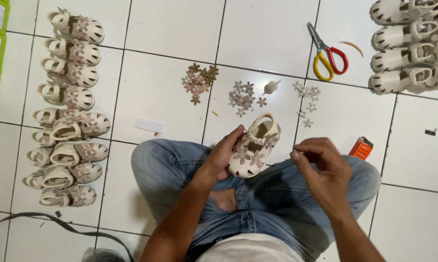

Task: The person sits on the floor and decorates small white shoes by applying glue and attaching flower-shaped embellishments. They pick up a shoe, apply glue with a tube, place a flower, and repeat the process on multiple shoes, arranging finished ones in a row.

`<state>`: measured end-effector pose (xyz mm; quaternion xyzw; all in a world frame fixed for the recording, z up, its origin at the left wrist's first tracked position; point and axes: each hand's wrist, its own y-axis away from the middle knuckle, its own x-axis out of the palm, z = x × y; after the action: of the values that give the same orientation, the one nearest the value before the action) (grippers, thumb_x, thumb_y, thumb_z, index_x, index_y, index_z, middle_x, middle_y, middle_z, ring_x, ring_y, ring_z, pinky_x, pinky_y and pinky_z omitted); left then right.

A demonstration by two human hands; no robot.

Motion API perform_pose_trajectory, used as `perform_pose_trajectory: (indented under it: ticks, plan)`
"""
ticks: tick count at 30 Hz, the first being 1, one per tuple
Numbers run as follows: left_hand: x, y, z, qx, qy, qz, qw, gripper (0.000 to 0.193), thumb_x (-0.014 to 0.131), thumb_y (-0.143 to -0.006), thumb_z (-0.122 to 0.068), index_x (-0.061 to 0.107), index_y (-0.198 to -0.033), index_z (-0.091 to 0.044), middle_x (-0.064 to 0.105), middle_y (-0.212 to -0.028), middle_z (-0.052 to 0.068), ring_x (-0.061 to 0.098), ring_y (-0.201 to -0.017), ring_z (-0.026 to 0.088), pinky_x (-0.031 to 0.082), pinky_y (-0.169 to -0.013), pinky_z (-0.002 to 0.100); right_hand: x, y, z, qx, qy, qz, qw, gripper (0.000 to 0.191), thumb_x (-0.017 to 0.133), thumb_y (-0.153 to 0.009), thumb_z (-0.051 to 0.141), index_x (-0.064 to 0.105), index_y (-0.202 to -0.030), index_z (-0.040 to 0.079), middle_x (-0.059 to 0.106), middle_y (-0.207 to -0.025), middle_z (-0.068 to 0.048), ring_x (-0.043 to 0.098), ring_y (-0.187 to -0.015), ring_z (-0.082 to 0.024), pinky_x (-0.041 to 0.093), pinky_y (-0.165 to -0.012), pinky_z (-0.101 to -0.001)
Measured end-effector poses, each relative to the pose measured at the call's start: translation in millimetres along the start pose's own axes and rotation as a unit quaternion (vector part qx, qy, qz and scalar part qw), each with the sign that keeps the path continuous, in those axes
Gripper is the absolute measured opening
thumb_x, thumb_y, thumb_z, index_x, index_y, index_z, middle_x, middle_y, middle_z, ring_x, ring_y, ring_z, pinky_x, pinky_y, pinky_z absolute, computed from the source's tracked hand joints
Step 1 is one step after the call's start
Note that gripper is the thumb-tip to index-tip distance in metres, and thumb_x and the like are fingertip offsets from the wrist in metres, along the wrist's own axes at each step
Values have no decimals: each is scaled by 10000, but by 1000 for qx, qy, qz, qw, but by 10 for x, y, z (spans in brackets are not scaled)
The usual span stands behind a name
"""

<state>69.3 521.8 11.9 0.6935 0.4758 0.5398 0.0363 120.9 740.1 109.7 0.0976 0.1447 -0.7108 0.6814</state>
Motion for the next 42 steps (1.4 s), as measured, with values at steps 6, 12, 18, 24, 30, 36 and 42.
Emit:
perform_pose_trajectory:
  ticks: [6,12,18,24,30,36,42]
  plan:
    - [182,24,-163,-20,-236,31,971,749,378,-1039,-585,668,-1223,81,758,-1000,157,743,-787,162,626,-708,303,-222,-214,460,5,88,194,977,518,800,-811,158,668,-1288,6,667,-1314,-156,687,-736,-108,592,-584,-239]
    - [302,-29,-156,-20,-372,31,927,822,400,-1003,-634,683,-1174,119,778,-963,182,758,-807,177,622,-717,296,-198,-500,592,262,99,368,887,426,861,-768,236,696,-1119,59,742,-750,-98,651,-459,-134,519,-420,-288]
    - [267,-83,-97,-54,-432,25,900,846,385,-959,-682,707,-1162,74,778,-910,197,739,-764,199,599,-690,306,-66,-331,280,291,66,367,881,216,822,-827,186,736,-831,-12,632,-529,-58,537,-366,-118,421,-343,-290]
    - [264,-40,-74,-117,-513,14,850,900,370,-905,-731,772,-1123,44,730,-771,203,642,-587,228,489,-467,388,30,-84,54,230,50,350,907,203,783,-872,160,717,-778,-8,589,-473,-48,518,-357,-112,384,-328,-291]
    - [317,-119,-113,-112,-470,43,874,874,393,-914,-727,742,-1162,35,766,-798,158,724,-634,200,599,-549,348,-6,-35,68,235,26,345,908,178,711,-904,186,697,-842,20,661,-576,-37,646,-392,-119,487,-340,-281]
    - [276,-76,-9,-129,-442,75,885,797,406,-979,-651,733,-1145,57,750,-802,171,703,-614,205,599,-526,339,68,16,195,154,116,341,920,224,728,-922,229,722,-856,15,627,-540,-76,574,-447,-182,430,-415,-344]
    - [248,91,-18,-107,-272,37,956,671,376,-1018,-562,630,-1246,16,743,-830,123,723,-620,148,631,-574,265,-128,60,300,24,18,205,978,307,712,-901,175,642,-1125,-23,665,-948,-127,720,-629,-133,552,-468,-273]
